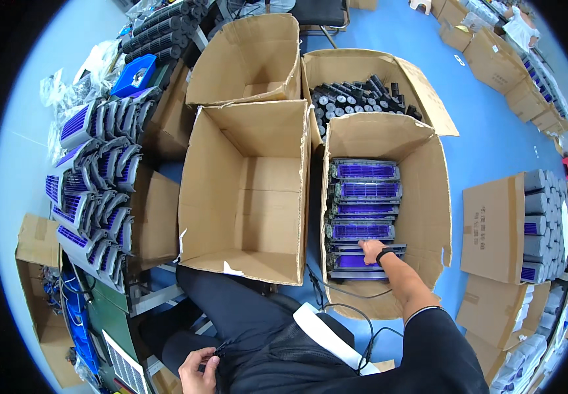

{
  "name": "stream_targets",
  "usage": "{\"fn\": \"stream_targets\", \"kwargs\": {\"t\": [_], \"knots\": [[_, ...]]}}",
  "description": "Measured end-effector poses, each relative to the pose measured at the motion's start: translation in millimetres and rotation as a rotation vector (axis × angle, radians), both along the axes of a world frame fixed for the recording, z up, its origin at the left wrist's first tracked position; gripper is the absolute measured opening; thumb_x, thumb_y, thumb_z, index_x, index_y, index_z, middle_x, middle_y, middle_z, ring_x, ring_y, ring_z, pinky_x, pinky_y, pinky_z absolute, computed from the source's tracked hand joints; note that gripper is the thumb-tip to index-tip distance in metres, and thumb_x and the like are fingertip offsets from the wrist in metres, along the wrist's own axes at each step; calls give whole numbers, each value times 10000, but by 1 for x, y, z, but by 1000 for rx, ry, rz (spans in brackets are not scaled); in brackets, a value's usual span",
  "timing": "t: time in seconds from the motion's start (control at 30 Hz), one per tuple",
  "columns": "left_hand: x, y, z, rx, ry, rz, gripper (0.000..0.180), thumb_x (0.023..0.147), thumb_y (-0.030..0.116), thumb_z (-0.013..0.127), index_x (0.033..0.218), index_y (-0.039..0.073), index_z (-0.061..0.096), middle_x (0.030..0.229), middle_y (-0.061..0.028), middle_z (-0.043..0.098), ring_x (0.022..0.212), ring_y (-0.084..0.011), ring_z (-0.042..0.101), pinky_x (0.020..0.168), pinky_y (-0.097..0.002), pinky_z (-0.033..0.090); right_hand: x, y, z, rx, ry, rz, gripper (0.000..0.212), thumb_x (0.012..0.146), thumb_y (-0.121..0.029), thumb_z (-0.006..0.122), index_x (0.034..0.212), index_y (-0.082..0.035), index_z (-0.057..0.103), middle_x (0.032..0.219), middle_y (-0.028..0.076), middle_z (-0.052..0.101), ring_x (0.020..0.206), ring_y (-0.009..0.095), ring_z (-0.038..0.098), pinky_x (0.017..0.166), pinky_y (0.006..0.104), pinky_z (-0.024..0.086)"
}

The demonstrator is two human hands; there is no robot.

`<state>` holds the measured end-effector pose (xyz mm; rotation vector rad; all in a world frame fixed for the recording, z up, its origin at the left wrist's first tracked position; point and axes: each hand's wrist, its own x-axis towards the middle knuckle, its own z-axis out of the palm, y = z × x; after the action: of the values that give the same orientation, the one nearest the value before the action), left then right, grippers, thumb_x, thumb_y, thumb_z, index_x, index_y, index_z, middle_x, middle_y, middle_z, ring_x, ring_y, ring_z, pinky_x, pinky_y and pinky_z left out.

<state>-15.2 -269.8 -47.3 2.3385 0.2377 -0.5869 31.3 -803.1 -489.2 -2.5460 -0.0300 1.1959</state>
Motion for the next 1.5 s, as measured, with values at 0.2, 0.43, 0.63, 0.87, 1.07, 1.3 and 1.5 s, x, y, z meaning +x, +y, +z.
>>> {"fn": "stream_targets", "kwargs": {"t": [0.2,0.43,0.63,0.87,1.07,1.3,1.5], "knots": [[10,8,1,-49,-74,-4,211,1042,62,713,1230,-31,732,1085,-114,776,986,-167,731,894,-295,574,6,-49,68,178,-195,-210,880,703,-266,925,1450,8,551,1311,300,698,1250,460,656,1076,494,535],[11,28,1,-86,-243,24,206,941,95,788,1122,-6,787,1031,-168,788,926,-262,783,830,-357,609,44,-58,273,624,-569,-615,801,726,-23,901,1444,47,553,1354,178,691,1281,285,641,1161,425,476],[6,95,23,-367,-335,294,277,1021,85,746,1284,6,717,1163,-91,775,1030,-177,742,889,-309,589,90,97,497,550,-1035,80,794,680,-109,892,1397,24,578,1270,203,688,1175,364,676,1062,463,522],[-45,184,66,-543,-1075,934,399,1122,204,623,1478,29,580,1312,-127,701,1071,-158,707,871,-277,588,101,431,617,866,-1478,958,492,842,-198,710,1281,13,641,1160,207,675,1055,388,691,979,520,571],[-85,264,63,-497,-1187,1348,601,1130,545,511,1571,137,526,1450,-101,627,1246,-186,621,969,-391,480,71,621,576,857,-1669,1145,433,906,-179,620,1281,36,641,1154,241,679,1080,379,677,1022,534,543],[-60,322,7,-630,-1144,1414,575,1077,316,691,1538,10,535,1494,-188,572,1309,-250,589,1100,-363,468,50,693,462,796,-1621,1104,501,949,-223,596,1377,38,593,1281,246,657,1251,396,635,1042,553,509],[-54,335,-14,-702,-1141,1267,559,1028,130,706,1535,-17,523,1497,-176,571,1330,-246,602,1148,-365,459,36,694,435,758,-1534,1070,532,957,-167,611,1483,-92,574,1453,247,610,1365,404,590,1101,598,445]]}}
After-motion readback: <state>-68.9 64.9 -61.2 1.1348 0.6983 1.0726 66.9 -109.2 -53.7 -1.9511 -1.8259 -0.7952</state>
